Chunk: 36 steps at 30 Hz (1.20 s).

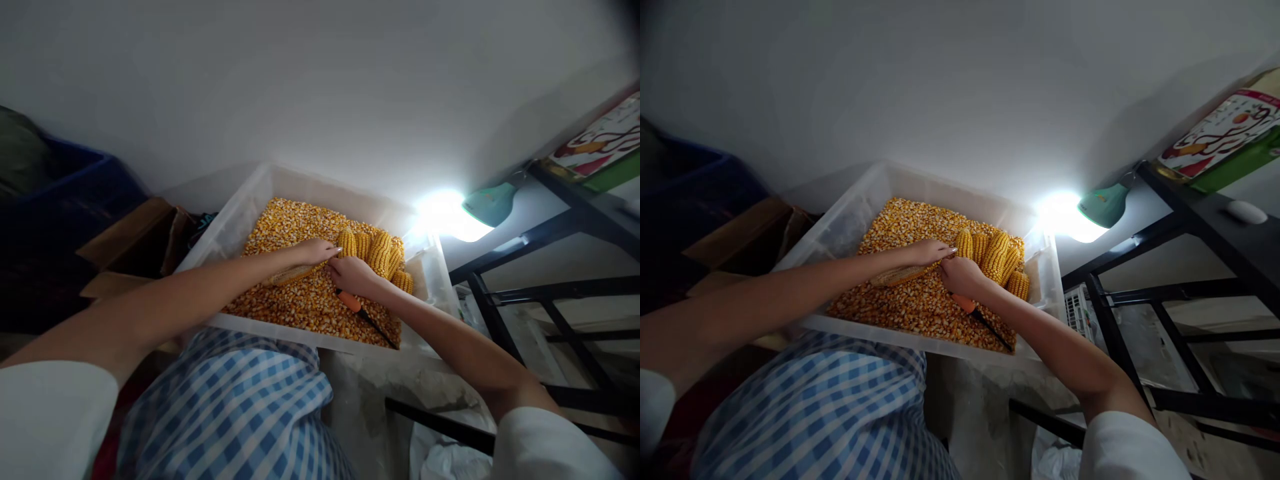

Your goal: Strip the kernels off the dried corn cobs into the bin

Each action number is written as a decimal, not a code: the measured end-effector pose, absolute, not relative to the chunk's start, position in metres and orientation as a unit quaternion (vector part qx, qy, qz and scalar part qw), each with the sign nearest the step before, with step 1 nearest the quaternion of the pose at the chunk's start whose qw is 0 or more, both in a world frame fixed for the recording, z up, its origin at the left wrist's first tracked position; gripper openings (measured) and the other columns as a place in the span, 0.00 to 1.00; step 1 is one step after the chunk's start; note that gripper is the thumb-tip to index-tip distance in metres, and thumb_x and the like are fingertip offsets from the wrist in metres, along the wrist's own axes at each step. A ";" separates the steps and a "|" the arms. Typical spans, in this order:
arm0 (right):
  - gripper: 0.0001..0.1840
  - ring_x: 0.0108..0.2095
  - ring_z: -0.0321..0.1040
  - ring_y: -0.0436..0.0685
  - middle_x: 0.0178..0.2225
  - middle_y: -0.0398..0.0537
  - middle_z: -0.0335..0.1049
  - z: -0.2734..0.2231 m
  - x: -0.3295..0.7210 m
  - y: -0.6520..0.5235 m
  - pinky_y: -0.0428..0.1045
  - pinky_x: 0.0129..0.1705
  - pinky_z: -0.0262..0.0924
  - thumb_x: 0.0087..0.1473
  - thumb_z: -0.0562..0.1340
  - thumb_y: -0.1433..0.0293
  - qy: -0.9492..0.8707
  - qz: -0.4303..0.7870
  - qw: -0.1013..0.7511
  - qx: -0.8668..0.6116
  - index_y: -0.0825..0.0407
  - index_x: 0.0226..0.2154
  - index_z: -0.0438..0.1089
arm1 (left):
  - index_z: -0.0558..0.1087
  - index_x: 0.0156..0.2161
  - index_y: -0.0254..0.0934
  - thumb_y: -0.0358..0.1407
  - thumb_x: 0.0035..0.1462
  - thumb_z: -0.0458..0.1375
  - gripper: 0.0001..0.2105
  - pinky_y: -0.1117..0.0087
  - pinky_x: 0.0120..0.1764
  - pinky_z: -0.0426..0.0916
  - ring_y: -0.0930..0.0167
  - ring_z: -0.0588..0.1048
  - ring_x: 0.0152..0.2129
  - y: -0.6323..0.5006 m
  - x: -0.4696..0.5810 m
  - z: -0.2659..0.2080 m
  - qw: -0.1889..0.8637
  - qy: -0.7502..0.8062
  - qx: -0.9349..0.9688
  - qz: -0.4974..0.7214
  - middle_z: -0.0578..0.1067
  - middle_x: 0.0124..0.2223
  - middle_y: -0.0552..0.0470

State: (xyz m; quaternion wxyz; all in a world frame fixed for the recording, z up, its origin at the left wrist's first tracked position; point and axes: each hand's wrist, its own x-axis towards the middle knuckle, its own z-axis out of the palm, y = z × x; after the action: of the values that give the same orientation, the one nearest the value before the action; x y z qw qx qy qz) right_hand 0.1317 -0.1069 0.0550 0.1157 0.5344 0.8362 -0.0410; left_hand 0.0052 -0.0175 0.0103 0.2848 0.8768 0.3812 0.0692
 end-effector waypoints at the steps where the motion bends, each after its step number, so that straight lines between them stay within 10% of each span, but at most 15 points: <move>1: 0.19 0.33 0.67 0.57 0.33 0.54 0.70 0.055 0.132 -0.107 0.47 0.33 0.56 0.57 0.43 0.65 0.837 -0.040 0.115 0.534 0.56 0.36 0.66 | 0.71 0.30 0.34 0.51 0.54 0.40 0.25 0.74 0.31 0.58 0.71 0.69 0.29 -0.017 0.005 0.010 0.282 0.383 0.877 0.069 0.74 0.33 0.48; 36: 0.23 0.37 0.66 0.56 0.39 0.54 0.69 0.060 0.134 -0.104 0.47 0.37 0.55 0.58 0.42 0.61 0.852 -0.050 0.134 0.504 0.56 0.41 0.65 | 0.72 0.37 0.32 0.45 0.56 0.40 0.23 0.75 0.36 0.60 0.71 0.70 0.34 -0.018 0.008 0.015 0.275 0.352 0.895 -0.001 0.75 0.40 0.47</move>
State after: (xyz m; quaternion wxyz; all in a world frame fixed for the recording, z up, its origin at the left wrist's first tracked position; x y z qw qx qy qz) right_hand 0.1340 -0.1042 0.0597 0.1344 0.5041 0.8517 -0.0497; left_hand 0.0083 -0.0181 0.0148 0.2748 0.8947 0.3521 -0.0012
